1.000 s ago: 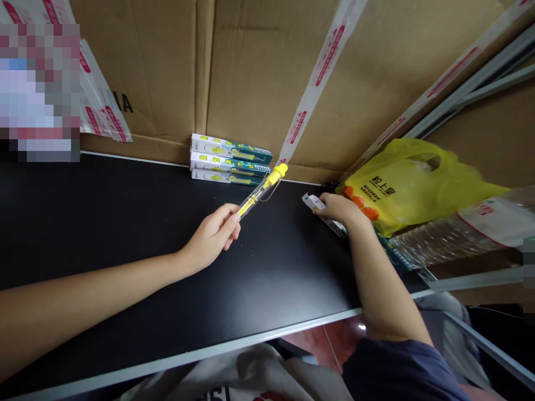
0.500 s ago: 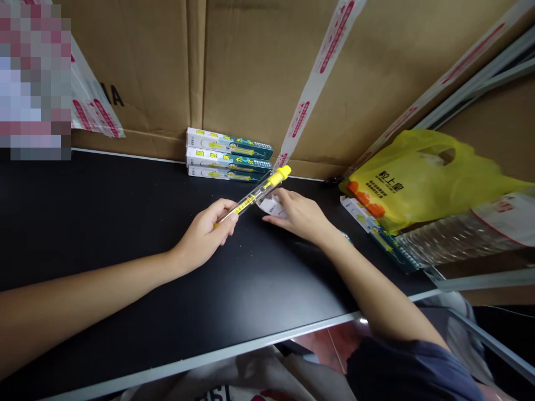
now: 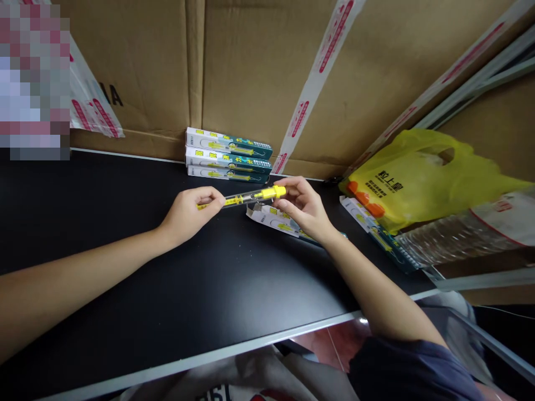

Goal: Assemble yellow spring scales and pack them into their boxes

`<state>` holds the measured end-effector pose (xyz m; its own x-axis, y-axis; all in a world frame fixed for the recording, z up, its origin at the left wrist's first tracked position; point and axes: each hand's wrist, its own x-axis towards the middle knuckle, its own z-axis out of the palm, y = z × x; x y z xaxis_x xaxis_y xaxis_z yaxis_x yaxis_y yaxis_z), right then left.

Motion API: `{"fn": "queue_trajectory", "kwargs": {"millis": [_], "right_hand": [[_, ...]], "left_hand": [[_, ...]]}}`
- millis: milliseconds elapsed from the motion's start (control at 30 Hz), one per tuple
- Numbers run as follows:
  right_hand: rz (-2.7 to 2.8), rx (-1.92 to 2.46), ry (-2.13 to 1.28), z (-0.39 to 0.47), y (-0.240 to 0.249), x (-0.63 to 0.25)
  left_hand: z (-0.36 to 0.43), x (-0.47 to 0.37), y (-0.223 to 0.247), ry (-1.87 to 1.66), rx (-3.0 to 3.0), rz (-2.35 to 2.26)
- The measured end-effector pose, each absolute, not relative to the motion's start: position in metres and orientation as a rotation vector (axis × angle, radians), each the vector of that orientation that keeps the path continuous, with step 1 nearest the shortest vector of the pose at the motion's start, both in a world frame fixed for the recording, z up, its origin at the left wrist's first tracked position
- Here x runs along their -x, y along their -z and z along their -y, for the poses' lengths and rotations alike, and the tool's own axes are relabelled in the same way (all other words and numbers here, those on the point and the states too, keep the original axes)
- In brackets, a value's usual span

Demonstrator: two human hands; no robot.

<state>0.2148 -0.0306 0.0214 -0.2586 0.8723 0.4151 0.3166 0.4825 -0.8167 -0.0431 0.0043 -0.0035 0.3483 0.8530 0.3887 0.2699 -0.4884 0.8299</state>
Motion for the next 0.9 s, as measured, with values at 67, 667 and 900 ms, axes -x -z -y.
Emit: {"fn": "queue_trajectory", "kwargs": {"millis": [67, 667, 900], "right_hand": [[1.779, 1.013, -0.84, 0.032, -0.021, -0.211], [1.898, 0.971, -0.743, 0.05, -0.008, -0.186], [2.068, 0.936, -0.657, 0.053, -0.011, -0.185]], "left_hand": [[-0.003, 0.044, 0.003, -1.097, -2.031, -0.977], [0.015, 0.04, 0.005, -1.023, -2.952, -0.925], [0.017, 0.037, 0.013, -0.775, -3.061, -0.884]]}}
